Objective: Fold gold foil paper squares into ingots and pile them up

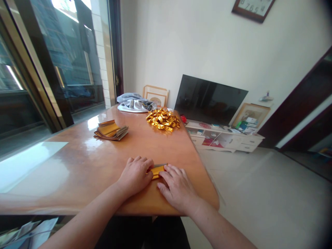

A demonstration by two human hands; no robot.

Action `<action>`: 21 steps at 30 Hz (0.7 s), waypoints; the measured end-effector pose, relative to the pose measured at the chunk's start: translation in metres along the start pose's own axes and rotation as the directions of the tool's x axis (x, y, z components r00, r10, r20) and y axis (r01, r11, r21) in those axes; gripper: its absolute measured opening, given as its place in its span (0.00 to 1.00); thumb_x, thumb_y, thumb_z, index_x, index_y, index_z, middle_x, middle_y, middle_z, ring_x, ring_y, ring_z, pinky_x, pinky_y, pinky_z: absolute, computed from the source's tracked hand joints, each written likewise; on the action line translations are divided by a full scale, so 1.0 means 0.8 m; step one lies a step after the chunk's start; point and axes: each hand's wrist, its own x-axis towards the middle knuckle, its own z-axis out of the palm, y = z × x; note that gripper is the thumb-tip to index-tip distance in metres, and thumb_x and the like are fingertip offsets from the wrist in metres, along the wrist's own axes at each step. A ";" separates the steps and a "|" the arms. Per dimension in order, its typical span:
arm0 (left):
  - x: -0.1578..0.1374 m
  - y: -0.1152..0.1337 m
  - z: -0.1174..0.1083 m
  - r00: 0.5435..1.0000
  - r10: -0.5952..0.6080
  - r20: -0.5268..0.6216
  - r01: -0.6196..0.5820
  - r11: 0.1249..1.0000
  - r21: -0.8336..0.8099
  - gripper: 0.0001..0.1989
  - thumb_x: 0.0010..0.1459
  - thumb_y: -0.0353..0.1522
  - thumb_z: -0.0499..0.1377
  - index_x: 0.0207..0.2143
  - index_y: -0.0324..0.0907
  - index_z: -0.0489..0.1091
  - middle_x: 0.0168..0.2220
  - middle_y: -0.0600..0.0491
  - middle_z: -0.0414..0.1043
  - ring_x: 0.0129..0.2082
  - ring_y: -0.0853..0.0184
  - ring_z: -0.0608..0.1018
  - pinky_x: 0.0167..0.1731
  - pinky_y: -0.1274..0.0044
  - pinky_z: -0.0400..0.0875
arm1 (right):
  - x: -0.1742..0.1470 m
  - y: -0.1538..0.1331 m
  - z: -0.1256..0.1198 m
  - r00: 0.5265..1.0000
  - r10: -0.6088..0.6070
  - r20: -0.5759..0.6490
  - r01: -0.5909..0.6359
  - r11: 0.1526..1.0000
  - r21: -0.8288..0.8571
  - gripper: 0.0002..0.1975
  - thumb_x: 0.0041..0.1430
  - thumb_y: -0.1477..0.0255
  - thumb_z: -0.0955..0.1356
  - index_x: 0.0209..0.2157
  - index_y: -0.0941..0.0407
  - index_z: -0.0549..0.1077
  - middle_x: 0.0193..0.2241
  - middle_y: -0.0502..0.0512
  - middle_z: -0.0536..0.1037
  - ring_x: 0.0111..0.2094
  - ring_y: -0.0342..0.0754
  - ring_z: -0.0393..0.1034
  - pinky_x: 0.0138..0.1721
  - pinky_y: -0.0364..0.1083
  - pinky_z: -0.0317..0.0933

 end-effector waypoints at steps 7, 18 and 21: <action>-0.002 -0.004 -0.001 1.000 -0.015 0.027 0.014 1.000 0.015 0.10 0.63 0.32 0.52 0.36 0.45 0.74 0.37 0.49 0.75 0.40 0.58 0.73 0.42 0.69 0.59 | -0.002 -0.003 -0.004 0.998 0.048 0.050 -0.047 0.999 -0.011 0.20 0.68 0.58 0.62 0.57 0.50 0.70 0.62 0.57 0.69 0.63 0.59 0.57 0.61 0.60 0.49; -0.011 -0.017 -0.012 0.992 -0.119 -0.029 0.117 0.990 -0.074 0.09 0.62 0.28 0.52 0.38 0.44 0.72 0.38 0.51 0.76 0.40 0.61 0.74 0.42 0.70 0.63 | -0.001 -0.007 -0.003 0.995 0.071 0.063 -0.070 0.997 -0.023 0.22 0.68 0.56 0.61 0.56 0.50 0.71 0.62 0.56 0.69 0.64 0.58 0.56 0.62 0.59 0.48; -0.022 -0.009 -0.019 0.999 -0.040 -0.026 0.038 0.997 -0.069 0.11 0.63 0.28 0.52 0.38 0.44 0.74 0.38 0.51 0.74 0.40 0.61 0.73 0.43 0.70 0.64 | -0.001 -0.007 -0.003 0.995 0.074 0.067 -0.072 0.997 -0.026 0.22 0.68 0.56 0.61 0.57 0.50 0.71 0.62 0.57 0.69 0.63 0.58 0.56 0.62 0.59 0.48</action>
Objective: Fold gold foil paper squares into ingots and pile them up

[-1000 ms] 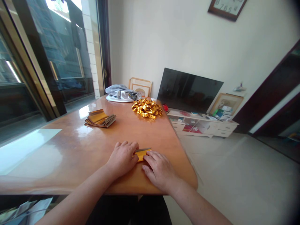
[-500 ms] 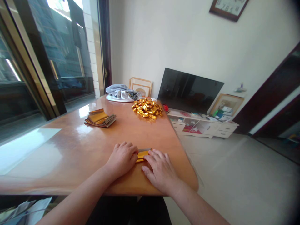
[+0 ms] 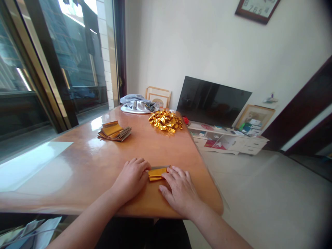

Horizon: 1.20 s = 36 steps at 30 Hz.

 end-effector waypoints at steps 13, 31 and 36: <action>-0.040 0.031 -0.012 0.992 0.095 0.083 -0.104 0.988 0.116 0.15 0.67 0.32 0.51 0.49 0.51 0.74 0.45 0.53 0.79 0.44 0.59 0.73 0.46 0.65 0.62 | -0.002 0.003 0.007 1.000 0.019 -0.013 -0.019 1.000 0.020 0.23 0.68 0.55 0.61 0.58 0.49 0.71 0.62 0.57 0.69 0.64 0.59 0.56 0.63 0.60 0.47; -0.027 0.032 -0.007 0.991 0.053 0.120 -0.069 0.988 0.135 0.13 0.68 0.35 0.50 0.45 0.49 0.75 0.44 0.51 0.76 0.44 0.59 0.72 0.47 0.66 0.62 | -0.003 0.004 0.008 0.999 0.038 0.011 -0.038 0.998 0.049 0.22 0.68 0.56 0.62 0.59 0.48 0.70 0.63 0.57 0.68 0.65 0.58 0.54 0.64 0.61 0.46; -0.019 0.029 -0.007 0.988 0.071 0.135 -0.091 0.984 0.154 0.15 0.69 0.37 0.48 0.44 0.49 0.75 0.41 0.50 0.74 0.43 0.59 0.73 0.45 0.66 0.61 | -0.002 0.003 0.006 0.998 0.050 0.031 -0.051 0.998 0.047 0.22 0.68 0.56 0.62 0.59 0.47 0.69 0.64 0.56 0.67 0.66 0.58 0.53 0.64 0.62 0.45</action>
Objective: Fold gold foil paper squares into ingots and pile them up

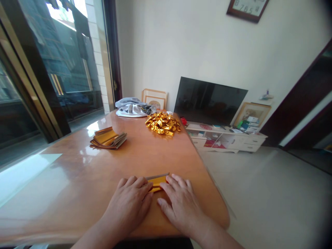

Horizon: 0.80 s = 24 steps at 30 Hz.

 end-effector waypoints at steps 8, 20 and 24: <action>0.009 -0.003 0.002 1.000 0.029 -0.002 -0.029 0.999 0.034 0.15 0.69 0.37 0.49 0.43 0.49 0.75 0.40 0.50 0.73 0.42 0.59 0.72 0.44 0.66 0.60 | -0.001 -0.001 -0.001 1.000 0.007 -0.006 -0.007 1.000 -0.009 0.23 0.68 0.55 0.62 0.60 0.46 0.68 0.64 0.54 0.67 0.65 0.58 0.54 0.63 0.61 0.47; 0.001 -0.007 0.003 0.998 0.036 -0.044 -0.035 0.999 0.019 0.13 0.67 0.36 0.51 0.41 0.48 0.76 0.39 0.50 0.76 0.41 0.59 0.72 0.43 0.65 0.60 | 0.001 -0.001 0.001 0.999 0.027 -0.024 -0.027 1.000 0.000 0.24 0.67 0.55 0.62 0.60 0.49 0.69 0.64 0.54 0.67 0.65 0.60 0.53 0.63 0.62 0.47; -0.002 -0.010 0.006 0.997 0.040 -0.068 -0.038 0.999 0.022 0.12 0.66 0.35 0.52 0.42 0.50 0.76 0.38 0.51 0.78 0.40 0.59 0.72 0.42 0.64 0.60 | 0.000 0.000 0.002 0.999 0.026 -0.026 -0.026 1.000 0.006 0.25 0.67 0.55 0.61 0.60 0.49 0.69 0.64 0.54 0.67 0.66 0.60 0.53 0.63 0.63 0.46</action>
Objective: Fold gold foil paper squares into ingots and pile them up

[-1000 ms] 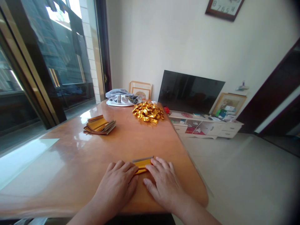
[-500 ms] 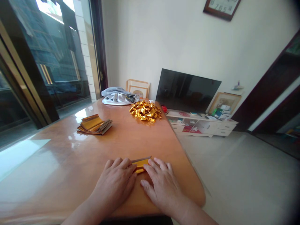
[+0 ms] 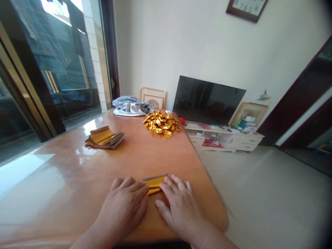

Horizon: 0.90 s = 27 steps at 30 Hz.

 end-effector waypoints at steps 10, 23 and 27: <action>0.001 0.000 0.001 1.000 -0.018 0.014 0.018 1.000 0.012 0.12 0.66 0.35 0.52 0.44 0.51 0.75 0.40 0.52 0.78 0.41 0.58 0.71 0.42 0.63 0.59 | -0.001 -0.001 -0.001 1.000 0.004 -0.003 -0.004 1.000 0.003 0.24 0.67 0.55 0.62 0.60 0.48 0.69 0.64 0.54 0.67 0.65 0.60 0.54 0.63 0.63 0.47; 0.003 0.002 -0.001 0.999 0.023 0.047 -0.024 1.000 0.011 0.11 0.66 0.36 0.52 0.37 0.47 0.74 0.38 0.50 0.75 0.41 0.58 0.71 0.42 0.64 0.59 | -0.002 -0.001 -0.002 1.000 0.004 -0.005 -0.004 1.000 -0.014 0.25 0.67 0.54 0.61 0.60 0.48 0.69 0.64 0.54 0.67 0.65 0.60 0.54 0.63 0.63 0.47; 0.001 0.002 -0.001 0.999 0.020 0.051 -0.021 1.000 0.012 0.11 0.67 0.37 0.51 0.39 0.49 0.74 0.38 0.52 0.76 0.41 0.58 0.71 0.42 0.63 0.59 | -0.002 0.000 0.000 1.000 0.010 0.004 -0.009 1.000 -0.011 0.25 0.67 0.54 0.61 0.61 0.47 0.68 0.64 0.54 0.67 0.64 0.60 0.55 0.63 0.63 0.47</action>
